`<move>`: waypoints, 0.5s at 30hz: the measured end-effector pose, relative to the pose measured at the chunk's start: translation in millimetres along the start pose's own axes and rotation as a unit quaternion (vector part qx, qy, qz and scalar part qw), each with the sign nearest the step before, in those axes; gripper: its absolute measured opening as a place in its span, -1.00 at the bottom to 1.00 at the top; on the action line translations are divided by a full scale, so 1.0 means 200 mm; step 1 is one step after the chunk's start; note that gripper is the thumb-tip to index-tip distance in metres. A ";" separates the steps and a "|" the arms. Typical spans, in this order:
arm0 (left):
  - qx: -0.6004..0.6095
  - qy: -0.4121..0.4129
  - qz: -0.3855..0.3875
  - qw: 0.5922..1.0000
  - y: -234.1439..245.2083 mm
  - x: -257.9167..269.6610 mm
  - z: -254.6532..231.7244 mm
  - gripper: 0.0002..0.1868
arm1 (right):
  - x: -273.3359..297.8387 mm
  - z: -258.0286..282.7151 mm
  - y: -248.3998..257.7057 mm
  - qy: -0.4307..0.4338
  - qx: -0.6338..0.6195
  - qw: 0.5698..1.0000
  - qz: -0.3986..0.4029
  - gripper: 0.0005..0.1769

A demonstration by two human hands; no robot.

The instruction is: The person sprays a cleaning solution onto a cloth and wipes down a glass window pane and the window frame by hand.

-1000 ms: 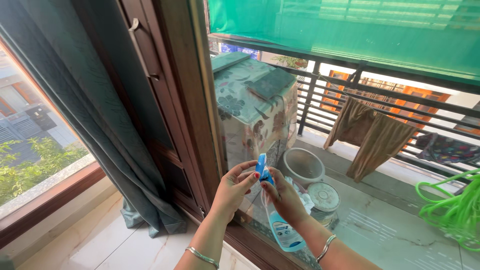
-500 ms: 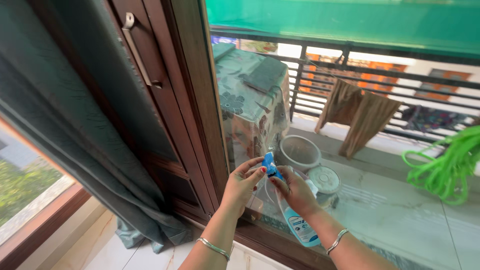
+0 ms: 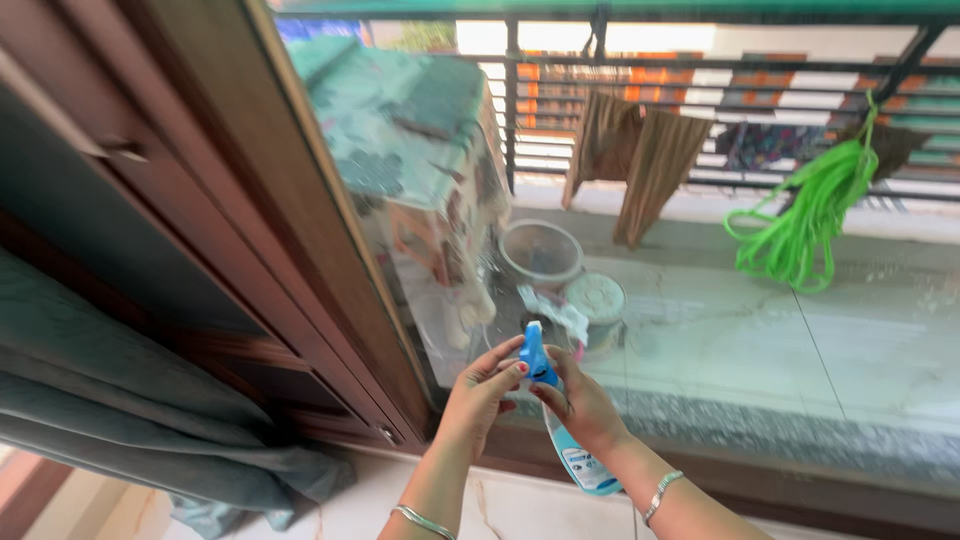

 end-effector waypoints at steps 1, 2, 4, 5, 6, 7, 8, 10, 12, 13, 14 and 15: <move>0.000 0.003 -0.002 1.000 0.00 -0.01 0.04 -0.47 | 0.02 -0.03 -0.01 0.006 0.004 1.000 0.000 -0.32; -0.001 0.007 -0.006 1.000 0.01 -0.03 0.08 -0.48 | 0.04 -0.06 -0.02 0.013 0.007 1.000 0.001 -0.33; 0.004 0.009 -0.005 1.000 0.00 -0.04 0.18 -0.48 | 0.08 -0.14 -0.03 0.014 0.010 1.000 0.012 -0.33; 0.009 0.006 0.000 1.000 -0.01 -0.05 0.23 -0.48 | 0.10 -0.18 -0.04 0.010 0.009 1.000 0.022 -0.31; 0.011 -0.001 0.002 1.000 0.00 -0.07 0.26 -0.48 | 0.09 -0.21 -0.05 0.011 0.009 0.999 0.031 -0.30; 0.010 -0.016 0.010 1.000 0.00 -0.09 0.29 -0.47 | 0.09 -0.24 -0.05 0.015 0.017 0.999 0.026 -0.28; 0.010 -0.029 0.016 0.999 -0.01 -0.09 0.33 -0.46 | 0.11 -0.27 -0.05 0.019 0.024 0.999 0.024 -0.27; 0.016 -0.025 0.007 1.000 -0.02 -0.08 0.42 -0.44 | 0.15 -0.31 -0.08 0.018 0.025 0.999 0.028 -0.28; 0.030 0.003 -0.014 0.999 -0.02 -0.10 0.49 -0.43 | 0.17 -0.34 -0.09 0.010 0.018 0.999 0.033 -0.32; 0.032 -0.001 -0.008 0.999 -0.03 -0.11 0.51 -0.43 | 0.18 -0.35 -0.10 0.012 0.019 0.999 0.036 -0.32; 0.035 -0.004 -0.002 0.999 -0.03 -0.10 0.53 -0.43 | 0.19 -0.36 -0.10 0.015 0.019 0.999 0.039 -0.32; 0.037 -0.007 0.003 0.999 -0.04 -0.10 0.55 -0.44 | 0.20 -0.38 -0.11 0.018 0.020 0.999 0.043 -0.32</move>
Point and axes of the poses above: each hand's wrist, its own x-axis away from the middle knuckle, its own y-axis out of the back of the hand, z = x × y, the point moved 7 cm from there along -x, towards the middle knuckle, and after that the axes turned 13 degrees about z, right-handed, at the moved point
